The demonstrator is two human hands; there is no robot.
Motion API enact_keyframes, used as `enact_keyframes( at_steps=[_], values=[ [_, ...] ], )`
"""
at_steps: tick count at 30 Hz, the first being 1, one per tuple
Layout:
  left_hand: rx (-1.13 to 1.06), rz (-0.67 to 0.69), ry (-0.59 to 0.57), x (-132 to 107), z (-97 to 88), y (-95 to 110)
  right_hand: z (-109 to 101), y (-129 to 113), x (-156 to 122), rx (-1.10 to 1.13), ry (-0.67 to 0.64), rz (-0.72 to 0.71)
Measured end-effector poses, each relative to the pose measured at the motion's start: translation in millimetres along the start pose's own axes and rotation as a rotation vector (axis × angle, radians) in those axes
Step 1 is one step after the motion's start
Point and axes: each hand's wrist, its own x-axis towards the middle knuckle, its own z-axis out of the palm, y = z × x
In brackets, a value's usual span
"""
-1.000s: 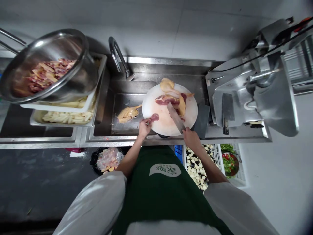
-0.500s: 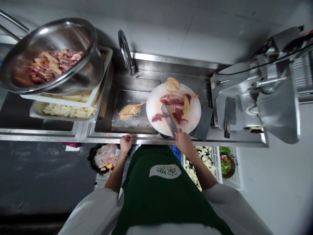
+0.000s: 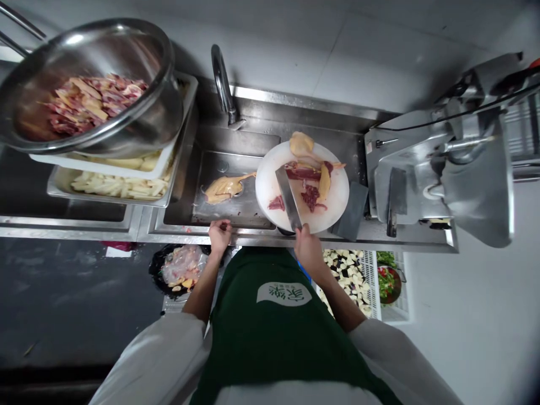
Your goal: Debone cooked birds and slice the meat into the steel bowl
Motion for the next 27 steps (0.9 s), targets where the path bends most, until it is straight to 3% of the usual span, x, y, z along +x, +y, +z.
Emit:
enact_keyframes(
  at_steps=[4,8,11,14,18,24,27],
  values=[
    [-0.044,0.094,0.043,2,14.0,23,27,-11,13,0.035,-0.121,0.004],
    [-0.108,0.343,-0.114,3,50.9,68,36,-5,20,0.042,-0.16,0.008],
    [-0.06,0.511,-0.249,3,80.0,96,32,8,15,0.056,-0.164,-0.005],
    [0.055,0.524,-0.247,5,98.9,108,28,38,0,0.1,-0.163,-0.032],
    [-0.007,0.499,-0.247,9,130.0,128,35,94,-36,0.257,-0.02,0.122],
    [-0.007,0.678,-0.39,19,224.5,197,63,156,-82,0.62,0.304,0.395],
    [0.062,0.801,-0.453,17,255.6,219,78,175,-95,0.702,0.368,0.475]
  ],
)
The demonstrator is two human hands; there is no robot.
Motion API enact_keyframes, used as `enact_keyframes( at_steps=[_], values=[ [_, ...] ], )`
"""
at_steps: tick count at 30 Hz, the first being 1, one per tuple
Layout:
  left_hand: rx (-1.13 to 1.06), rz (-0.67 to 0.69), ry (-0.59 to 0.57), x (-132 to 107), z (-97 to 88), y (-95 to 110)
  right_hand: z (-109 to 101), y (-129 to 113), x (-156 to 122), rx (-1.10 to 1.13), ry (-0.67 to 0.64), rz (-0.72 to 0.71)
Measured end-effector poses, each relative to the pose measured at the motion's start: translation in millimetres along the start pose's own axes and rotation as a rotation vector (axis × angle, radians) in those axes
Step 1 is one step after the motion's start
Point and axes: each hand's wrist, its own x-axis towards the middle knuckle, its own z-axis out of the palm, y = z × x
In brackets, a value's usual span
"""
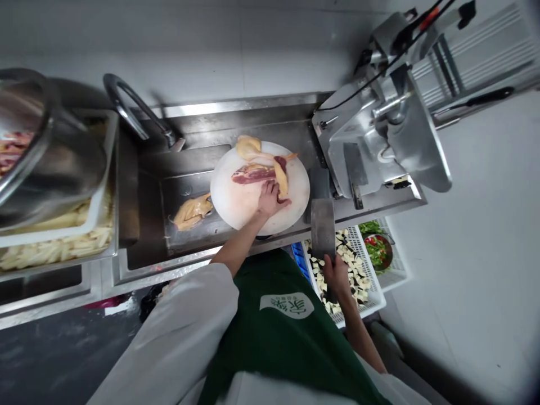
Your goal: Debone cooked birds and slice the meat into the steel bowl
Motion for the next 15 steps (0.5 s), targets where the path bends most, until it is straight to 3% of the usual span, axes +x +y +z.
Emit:
enact_keyframes(
  at_steps=[4,9,11,15],
  values=[
    [0.117,0.035,-0.089,-11,6.4,10,-4,23,8,0.049,-0.006,0.101],
    [0.257,0.108,-0.231,-47,-9.3,3,-8,22,36,0.039,-0.026,0.099],
    [0.273,0.052,-0.211,-52,-17.0,-2,-10,17,48,0.018,-0.025,0.062],
    [0.302,-0.093,-0.053,-46,-21.0,4,-9,8,66,-0.012,-0.046,0.006]
  ],
)
